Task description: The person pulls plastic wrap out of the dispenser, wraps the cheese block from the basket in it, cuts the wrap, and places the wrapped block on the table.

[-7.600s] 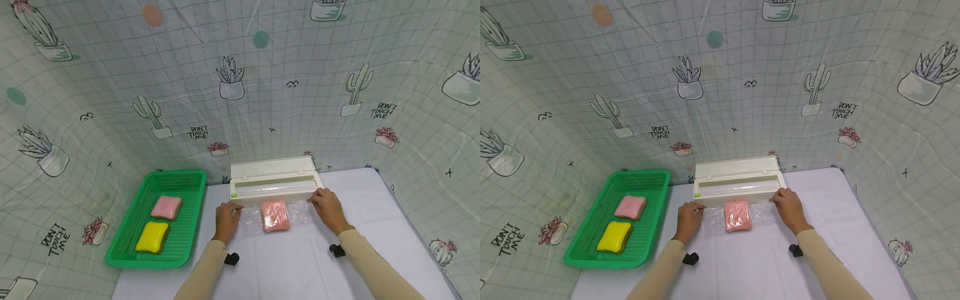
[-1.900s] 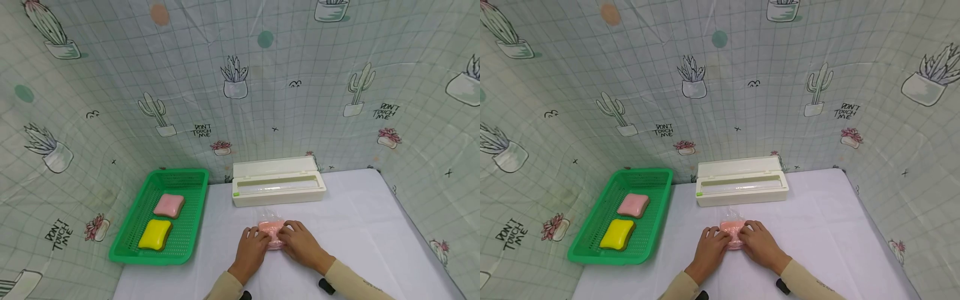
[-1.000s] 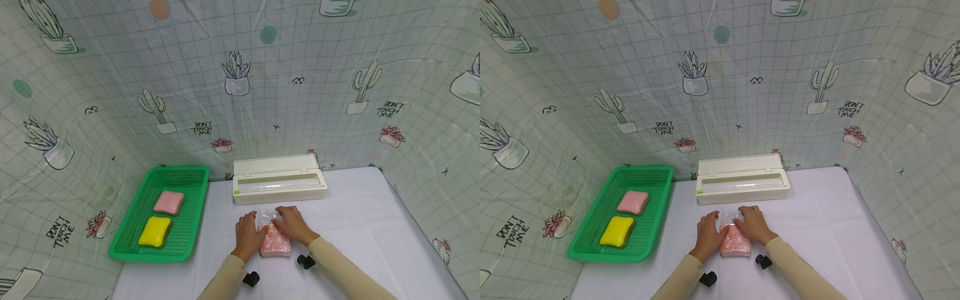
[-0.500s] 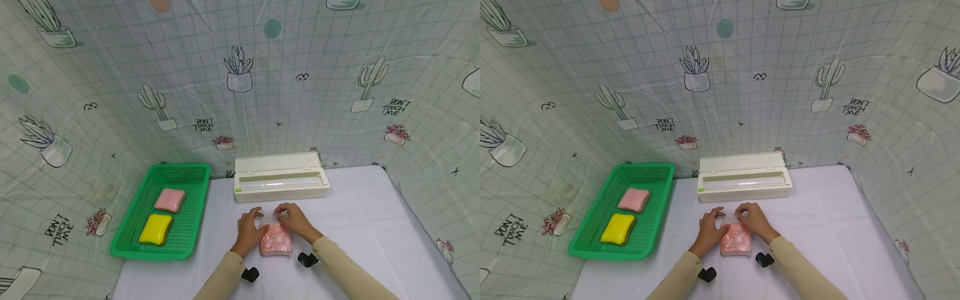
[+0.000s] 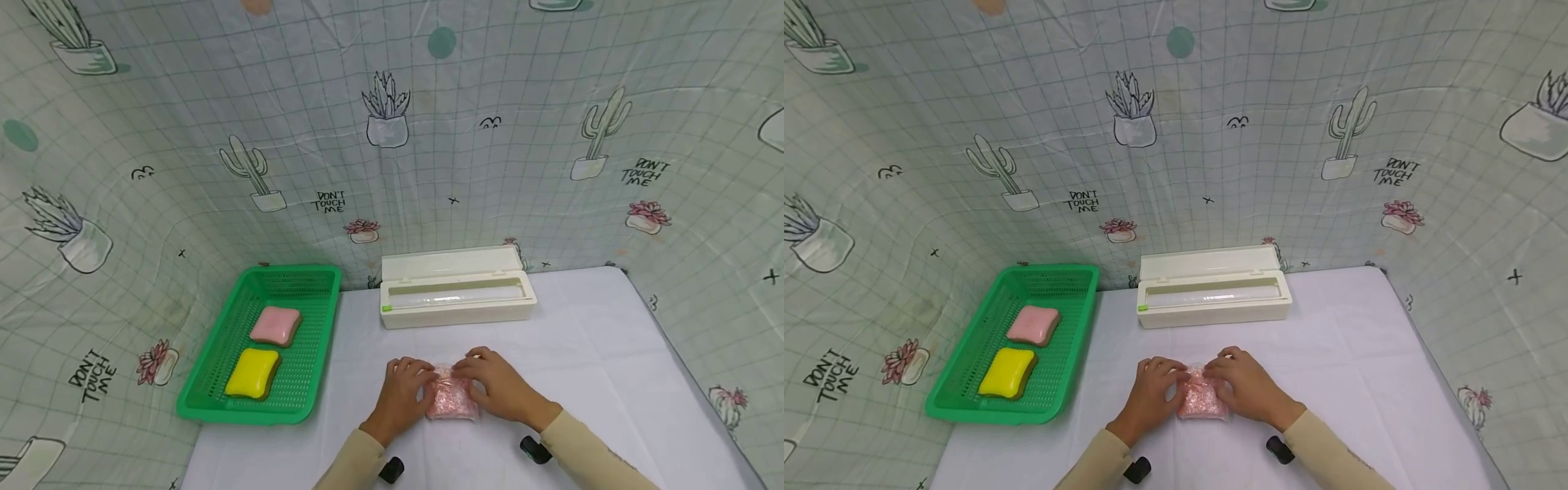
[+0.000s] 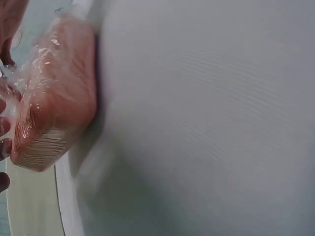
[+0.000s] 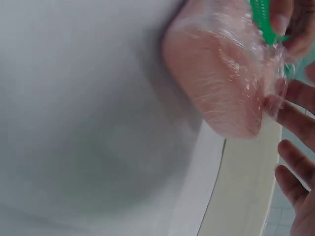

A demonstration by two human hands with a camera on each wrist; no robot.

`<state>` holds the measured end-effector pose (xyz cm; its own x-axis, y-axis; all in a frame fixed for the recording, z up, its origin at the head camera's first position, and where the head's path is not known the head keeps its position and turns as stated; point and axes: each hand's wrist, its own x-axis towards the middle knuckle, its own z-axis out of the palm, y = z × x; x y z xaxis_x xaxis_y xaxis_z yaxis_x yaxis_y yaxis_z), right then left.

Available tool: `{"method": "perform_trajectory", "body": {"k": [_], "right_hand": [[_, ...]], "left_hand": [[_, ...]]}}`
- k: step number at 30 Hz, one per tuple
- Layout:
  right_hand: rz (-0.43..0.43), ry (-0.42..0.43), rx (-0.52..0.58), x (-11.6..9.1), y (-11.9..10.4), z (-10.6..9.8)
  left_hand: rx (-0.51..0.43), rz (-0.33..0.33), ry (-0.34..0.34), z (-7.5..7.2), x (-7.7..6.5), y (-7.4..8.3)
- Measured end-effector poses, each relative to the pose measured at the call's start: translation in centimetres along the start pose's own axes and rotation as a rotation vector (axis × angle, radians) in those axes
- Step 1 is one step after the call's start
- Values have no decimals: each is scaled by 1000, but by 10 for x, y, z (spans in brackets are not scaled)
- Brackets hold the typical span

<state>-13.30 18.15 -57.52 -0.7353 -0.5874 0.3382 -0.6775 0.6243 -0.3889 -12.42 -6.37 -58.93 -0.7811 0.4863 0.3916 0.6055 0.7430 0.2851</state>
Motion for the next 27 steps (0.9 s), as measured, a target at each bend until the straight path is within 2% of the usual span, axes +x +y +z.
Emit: {"method": "perform_trajectory", "body": {"k": [4, 8, 11, 17, 21, 27], "right_hand": [[-28, -41, -123, -9, -6, 3], [-28, -46, -198, -15, -9, 12], [-28, -42, -229, -17, -9, 19], [-59, -10, -296, -21, -8, 26], [-81, -1, -334, -24, -9, 28], [-99, -31, -379, -26, -9, 27]], "left_hand": [[139, 29, -112, -6, -8, 5], [252, 31, -163, 0, -13, 9], [291, 22, -185, 5, -15, 11], [333, -30, -264, 5, -18, 18], [362, -36, -282, 5, -19, 22], [414, -6, -266, 6, -19, 23]]}}
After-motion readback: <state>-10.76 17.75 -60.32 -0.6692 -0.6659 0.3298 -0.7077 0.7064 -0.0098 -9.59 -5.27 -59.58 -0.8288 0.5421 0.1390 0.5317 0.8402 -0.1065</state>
